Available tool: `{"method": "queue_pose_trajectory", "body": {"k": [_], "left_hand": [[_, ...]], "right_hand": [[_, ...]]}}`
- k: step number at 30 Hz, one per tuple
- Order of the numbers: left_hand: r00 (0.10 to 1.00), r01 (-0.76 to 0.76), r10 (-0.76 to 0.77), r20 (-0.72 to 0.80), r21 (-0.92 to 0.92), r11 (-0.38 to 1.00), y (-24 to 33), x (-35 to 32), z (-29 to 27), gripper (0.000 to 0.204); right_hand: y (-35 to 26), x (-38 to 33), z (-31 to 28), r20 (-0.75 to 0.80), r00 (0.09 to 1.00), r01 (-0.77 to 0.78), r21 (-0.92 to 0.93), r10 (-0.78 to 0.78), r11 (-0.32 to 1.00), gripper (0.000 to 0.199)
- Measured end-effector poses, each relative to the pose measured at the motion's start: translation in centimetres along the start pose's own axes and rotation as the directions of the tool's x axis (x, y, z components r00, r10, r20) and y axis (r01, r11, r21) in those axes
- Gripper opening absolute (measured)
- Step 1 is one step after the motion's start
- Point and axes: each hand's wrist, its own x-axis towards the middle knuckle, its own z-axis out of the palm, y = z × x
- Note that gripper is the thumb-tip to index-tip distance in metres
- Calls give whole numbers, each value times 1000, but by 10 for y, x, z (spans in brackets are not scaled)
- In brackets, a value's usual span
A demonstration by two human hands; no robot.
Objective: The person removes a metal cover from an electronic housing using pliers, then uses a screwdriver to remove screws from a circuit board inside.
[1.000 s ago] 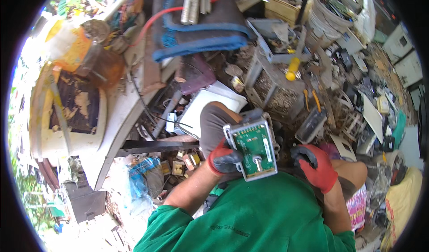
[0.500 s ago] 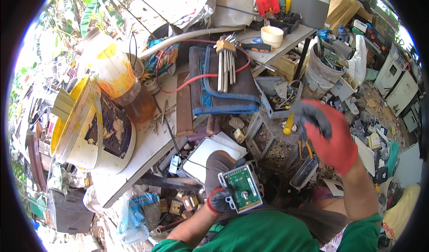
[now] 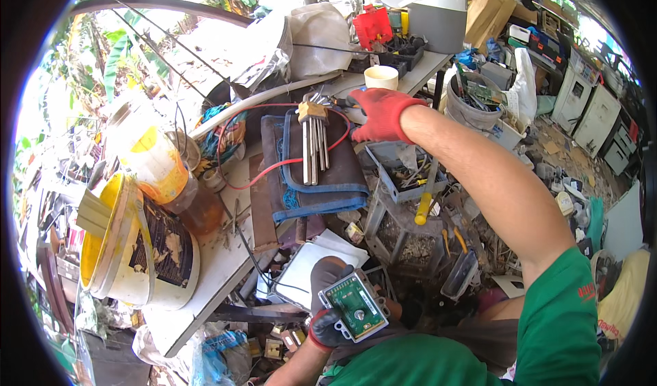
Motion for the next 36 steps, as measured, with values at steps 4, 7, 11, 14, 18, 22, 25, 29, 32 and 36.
{"method": "queue_pose_trajectory", "body": {"k": [4, 7, 11, 14, 18, 22, 25, 29, 32, 36], "left_hand": [[998, 15, -16, -58, -30, 999, 3, -8, -17, 100], [997, 18, -21, -77, -51, 999, -1, -12, -23, 102], [998, 6, -7, -57, -20, 1000, -5, -14, -13, 103], [996, 18, -22, -90, -51, 999, -5, -13, -16, 102], [997, -62, 63, -32, 43, 997, -13, -9, -11, 100], [998, -39, 40, -44, 23, 999, -11, -15, -3, 99], [998, -50, 47, 44, 89, 995, -17, -5, 8, 99], [997, -41, 33, 69, 114, 993, -18, -6, -2, 100], [998, -34, 29, 47, 112, 993, -18, -6, -8, 100], [999, -31, 35, -21, 170, 985, -15, -9, 6, 103]], "right_hand": [[-13, 22, -12, 262, 964, -46, -16, 49, 999, 80], [-18, 20, -15, 327, 945, -32, 31, 20, 999, 72], [-31, 25, -1, 182, 973, -137, -44, 143, 990, 44], [-30, 29, 3, 165, 950, -260, -52, 265, 964, 41], [-12, 29, 2, 15, 923, -383, 141, 385, 913, 41], [1, 13, -10, -30, 900, -382, 425, 434, 821, 45], [41, -1, 3, -50, 909, -244, 742, 415, 625, 31], [54, -29, 4, 157, 909, -277, 919, 386, 280, 18], [49, -62, -6, 277, 923, -252, 960, 268, -125, 18], [39, -144, -18, 189, 981, -173, 943, 31, -285, 33]]}}
